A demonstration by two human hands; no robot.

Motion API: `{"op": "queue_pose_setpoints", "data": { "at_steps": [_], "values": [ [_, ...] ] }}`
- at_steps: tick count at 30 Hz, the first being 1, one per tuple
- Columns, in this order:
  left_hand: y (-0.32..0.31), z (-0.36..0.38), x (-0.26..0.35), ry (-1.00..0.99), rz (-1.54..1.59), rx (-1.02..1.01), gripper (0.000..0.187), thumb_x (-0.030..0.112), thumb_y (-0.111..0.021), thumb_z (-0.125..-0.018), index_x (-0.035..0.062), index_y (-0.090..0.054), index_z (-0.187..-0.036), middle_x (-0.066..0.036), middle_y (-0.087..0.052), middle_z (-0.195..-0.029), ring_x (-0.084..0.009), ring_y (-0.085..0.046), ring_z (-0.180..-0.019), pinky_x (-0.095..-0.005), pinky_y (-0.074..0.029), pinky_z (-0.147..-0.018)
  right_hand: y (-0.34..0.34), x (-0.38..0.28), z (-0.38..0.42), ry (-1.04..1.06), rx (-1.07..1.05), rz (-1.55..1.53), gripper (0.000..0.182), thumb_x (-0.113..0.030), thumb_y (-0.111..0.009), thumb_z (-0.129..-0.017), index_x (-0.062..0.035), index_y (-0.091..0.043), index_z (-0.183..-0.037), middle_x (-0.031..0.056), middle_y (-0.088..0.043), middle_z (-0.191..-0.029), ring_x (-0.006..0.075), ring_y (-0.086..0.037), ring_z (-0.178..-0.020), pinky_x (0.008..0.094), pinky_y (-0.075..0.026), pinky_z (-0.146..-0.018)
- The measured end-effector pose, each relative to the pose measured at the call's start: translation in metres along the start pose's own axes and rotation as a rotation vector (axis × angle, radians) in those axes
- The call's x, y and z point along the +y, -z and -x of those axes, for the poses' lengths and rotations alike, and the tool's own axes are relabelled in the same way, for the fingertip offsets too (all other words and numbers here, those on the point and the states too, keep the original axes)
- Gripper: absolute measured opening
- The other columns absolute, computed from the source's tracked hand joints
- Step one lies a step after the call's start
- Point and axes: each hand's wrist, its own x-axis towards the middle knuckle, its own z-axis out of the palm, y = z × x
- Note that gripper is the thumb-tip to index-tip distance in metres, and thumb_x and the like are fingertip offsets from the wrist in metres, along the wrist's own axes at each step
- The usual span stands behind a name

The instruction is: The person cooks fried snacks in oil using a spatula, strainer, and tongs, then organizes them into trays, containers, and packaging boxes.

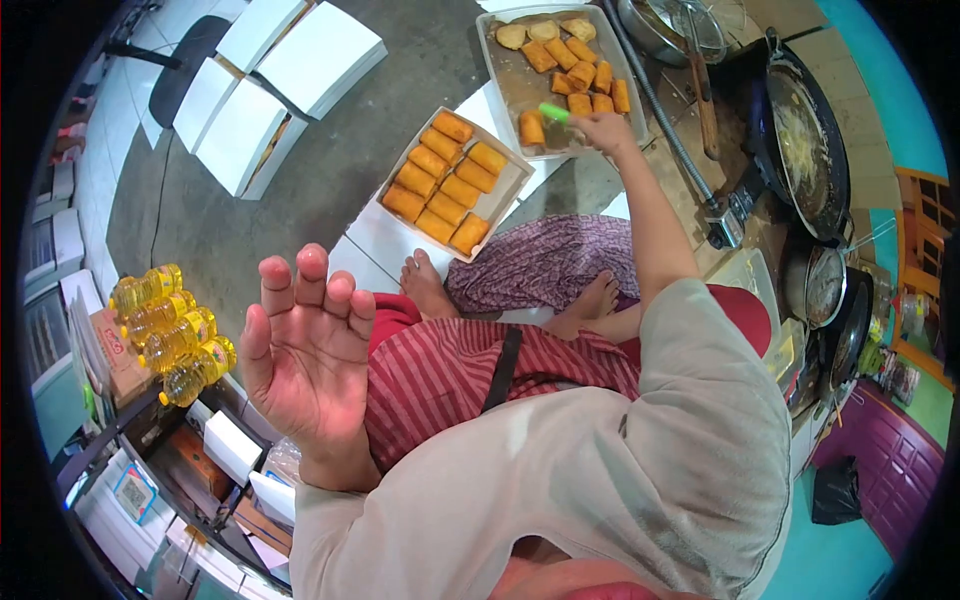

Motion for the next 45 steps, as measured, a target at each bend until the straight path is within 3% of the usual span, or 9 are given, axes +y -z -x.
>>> {"op": "queue_pose_setpoints", "data": {
  "at_steps": [4,8,15,21,27,30,36,42,45],
  "values": [
    [-0.002,-0.002,-0.003,0.007,-0.018,0.013,0.035,0.027,-0.042,-0.097,0.0068,-0.047,-0.126,-0.015,-0.044,-0.128,-0.0291,-0.050,-0.111,-0.0457,-0.041,-0.100,0.005,0.050,-0.028,-0.102,0.319,-0.484,0.053,-0.054,-0.064,-0.079,-0.0029,-0.066,-0.094,0.0023,-0.062,-0.071,0.0080,-0.051,-0.051,0.0245,-0.040,-0.043],
    [-0.003,-0.006,-0.008,0.020,-0.048,0.016,0.035,0.027,-0.043,-0.096,0.0071,-0.047,-0.125,-0.014,-0.044,-0.127,-0.0290,-0.050,-0.111,-0.0453,-0.041,-0.100,0.008,0.046,-0.048,-0.344,0.215,-0.790,0.047,-0.051,-0.065,-0.081,-0.0060,-0.064,-0.093,0.0018,-0.065,-0.077,0.0059,-0.049,-0.049,0.0218,-0.037,-0.042],
    [-0.004,-0.011,-0.012,0.011,-0.094,0.082,0.035,0.027,-0.044,-0.096,0.0075,-0.048,-0.125,-0.014,-0.045,-0.126,-0.0282,-0.050,-0.110,-0.0443,-0.042,-0.099,-0.002,0.032,-0.097,-0.355,0.031,-0.824,0.038,-0.054,-0.064,-0.081,-0.0167,-0.062,-0.089,-0.0027,-0.064,-0.074,0.0038,-0.048,-0.048,0.0180,-0.032,-0.039],
    [-0.004,-0.013,-0.013,0.026,-0.114,0.098,0.037,0.028,-0.045,-0.095,0.0077,-0.049,-0.126,-0.013,-0.047,-0.125,-0.0274,-0.051,-0.109,-0.0433,-0.043,-0.098,-0.013,0.039,-0.114,-0.380,-0.074,-1.192,0.035,-0.052,-0.064,-0.081,-0.0181,-0.061,-0.089,-0.0029,-0.063,-0.073,0.0027,-0.047,-0.047,0.0155,-0.030,-0.037],
    [-0.003,-0.011,-0.011,0.007,-0.128,0.092,0.038,0.028,-0.044,-0.095,0.0073,-0.049,-0.127,-0.014,-0.048,-0.127,-0.0274,-0.052,-0.108,-0.0434,-0.043,-0.098,-0.009,0.021,-0.122,-0.432,-0.003,-0.956,0.038,-0.049,-0.068,-0.080,-0.0158,-0.062,-0.097,-0.0031,-0.061,-0.072,0.0029,-0.046,-0.049,0.0174,-0.029,-0.038],
    [-0.001,-0.009,-0.007,0.004,-0.098,0.064,0.039,0.028,-0.042,-0.096,0.0074,-0.048,-0.128,-0.015,-0.048,-0.129,-0.0278,-0.052,-0.111,-0.0440,-0.042,-0.099,-0.012,0.019,-0.092,-0.208,0.096,-0.947,0.036,-0.047,-0.070,-0.079,-0.0133,-0.064,-0.090,-0.0017,-0.064,-0.076,0.0042,-0.044,-0.052,0.0202,-0.031,-0.040],
    [0.006,0.002,0.002,0.017,0.018,-0.046,0.041,0.030,-0.039,-0.097,0.0074,-0.046,-0.131,-0.017,-0.046,-0.134,-0.0295,-0.050,-0.116,-0.0445,-0.039,-0.102,-0.062,-0.006,0.023,-0.081,-0.157,-0.865,0.038,-0.048,-0.064,-0.084,-0.0105,-0.064,-0.091,-0.0012,-0.060,-0.072,0.0051,-0.042,-0.051,0.0212,-0.029,-0.039],
    [0.001,0.023,0.016,0.039,0.098,-0.053,0.034,0.026,-0.046,-0.095,0.0085,-0.048,-0.124,-0.012,-0.043,-0.128,-0.0265,-0.047,-0.112,-0.0444,-0.037,-0.102,-0.183,-0.031,0.131,-0.472,-0.772,-1.266,0.033,-0.043,-0.051,-0.093,-0.0126,-0.054,-0.106,0.0013,-0.058,-0.071,0.0040,-0.043,-0.044,0.0144,-0.030,-0.032],
    [0.005,0.035,0.020,0.019,0.132,-0.080,0.036,0.028,-0.043,-0.096,0.0084,-0.048,-0.127,-0.014,-0.045,-0.130,-0.0275,-0.049,-0.115,-0.0446,-0.037,-0.102,-0.216,-0.064,0.154,-0.536,-0.703,-1.191,0.035,-0.046,-0.048,-0.094,-0.0124,-0.055,-0.104,0.0020,-0.059,-0.072,0.0048,-0.044,-0.045,0.0151,-0.031,-0.032]
  ]
}}
